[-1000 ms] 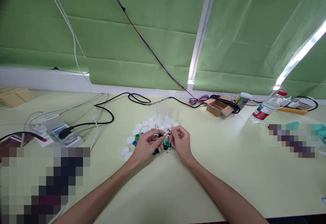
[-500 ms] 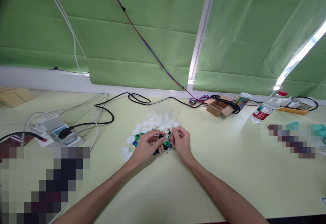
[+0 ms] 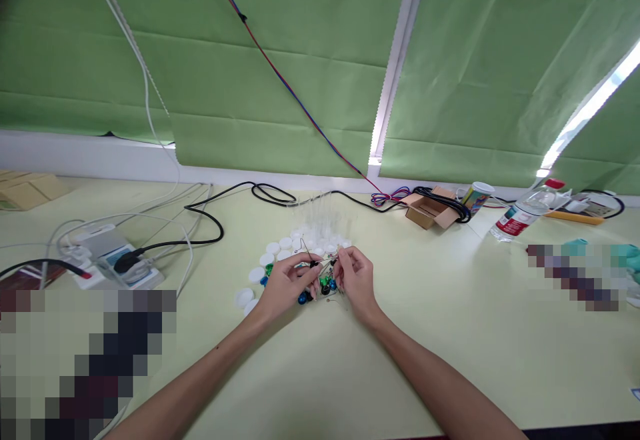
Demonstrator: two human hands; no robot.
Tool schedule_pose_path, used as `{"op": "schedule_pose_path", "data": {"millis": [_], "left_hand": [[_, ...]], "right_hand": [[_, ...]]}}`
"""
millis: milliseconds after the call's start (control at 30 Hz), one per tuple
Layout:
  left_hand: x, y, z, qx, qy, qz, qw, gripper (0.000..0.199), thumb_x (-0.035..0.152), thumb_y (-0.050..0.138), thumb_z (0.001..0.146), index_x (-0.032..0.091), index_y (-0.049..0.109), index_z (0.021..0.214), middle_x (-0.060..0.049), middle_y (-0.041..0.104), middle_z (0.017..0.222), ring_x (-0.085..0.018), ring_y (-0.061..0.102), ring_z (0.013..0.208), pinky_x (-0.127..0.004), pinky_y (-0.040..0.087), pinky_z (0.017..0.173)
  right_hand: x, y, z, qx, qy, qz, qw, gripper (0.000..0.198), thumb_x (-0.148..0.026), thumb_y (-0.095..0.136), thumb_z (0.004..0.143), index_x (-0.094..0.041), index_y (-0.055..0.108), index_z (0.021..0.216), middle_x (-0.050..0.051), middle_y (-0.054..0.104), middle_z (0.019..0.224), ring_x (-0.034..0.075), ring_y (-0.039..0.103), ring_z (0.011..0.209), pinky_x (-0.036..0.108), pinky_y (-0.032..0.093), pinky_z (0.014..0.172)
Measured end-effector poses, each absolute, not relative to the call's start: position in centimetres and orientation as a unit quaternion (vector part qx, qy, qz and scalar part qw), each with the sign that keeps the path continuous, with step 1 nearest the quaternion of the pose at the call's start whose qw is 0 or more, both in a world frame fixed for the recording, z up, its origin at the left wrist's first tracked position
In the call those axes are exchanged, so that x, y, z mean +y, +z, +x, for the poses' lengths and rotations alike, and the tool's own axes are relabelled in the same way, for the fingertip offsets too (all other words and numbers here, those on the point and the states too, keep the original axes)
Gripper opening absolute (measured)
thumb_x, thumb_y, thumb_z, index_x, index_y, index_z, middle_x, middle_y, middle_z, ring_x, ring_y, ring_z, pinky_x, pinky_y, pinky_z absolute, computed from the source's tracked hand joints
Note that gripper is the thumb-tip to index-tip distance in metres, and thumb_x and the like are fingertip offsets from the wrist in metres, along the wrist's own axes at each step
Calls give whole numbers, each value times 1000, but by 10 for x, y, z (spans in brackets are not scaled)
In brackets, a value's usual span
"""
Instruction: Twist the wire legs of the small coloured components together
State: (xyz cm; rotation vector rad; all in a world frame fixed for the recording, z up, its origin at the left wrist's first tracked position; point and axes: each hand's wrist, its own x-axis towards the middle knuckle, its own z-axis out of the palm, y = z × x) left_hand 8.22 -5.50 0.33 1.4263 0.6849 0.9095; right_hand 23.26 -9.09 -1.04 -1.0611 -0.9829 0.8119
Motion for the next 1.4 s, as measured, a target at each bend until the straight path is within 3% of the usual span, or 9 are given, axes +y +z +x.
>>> {"op": "schedule_pose_path", "data": {"millis": [233,400,1400], "left_hand": [[-54,11,82,306,403,578,640,29,42,71,76,18,64,93,3,62,55,-14,59,48,-27,50,53],[-55,15,81,310,398,569,650,31,41,72,76,17,65,95,2,62,56,-14,58,48,-27,49,53],[-55,10,82,297,400,566,657,28,38,72,77,17,63,93,2,62,57,-13,60,48,-25,50,51]], "right_hand": [[-90,-8,233,-456,354,-464,672,30,-49,61,87,-21,61,100,-4,58,62,7,43,39,19,35,35],[-92,-7,233,-475,359,-458,661,32,-45,58,89,-21,62,110,-3,58,67,6,43,41,19,36,36],[-89,-12,233,-458,358,-457,673,24,-42,64,87,-19,59,93,-5,56,59,6,42,38,18,33,36]]}}
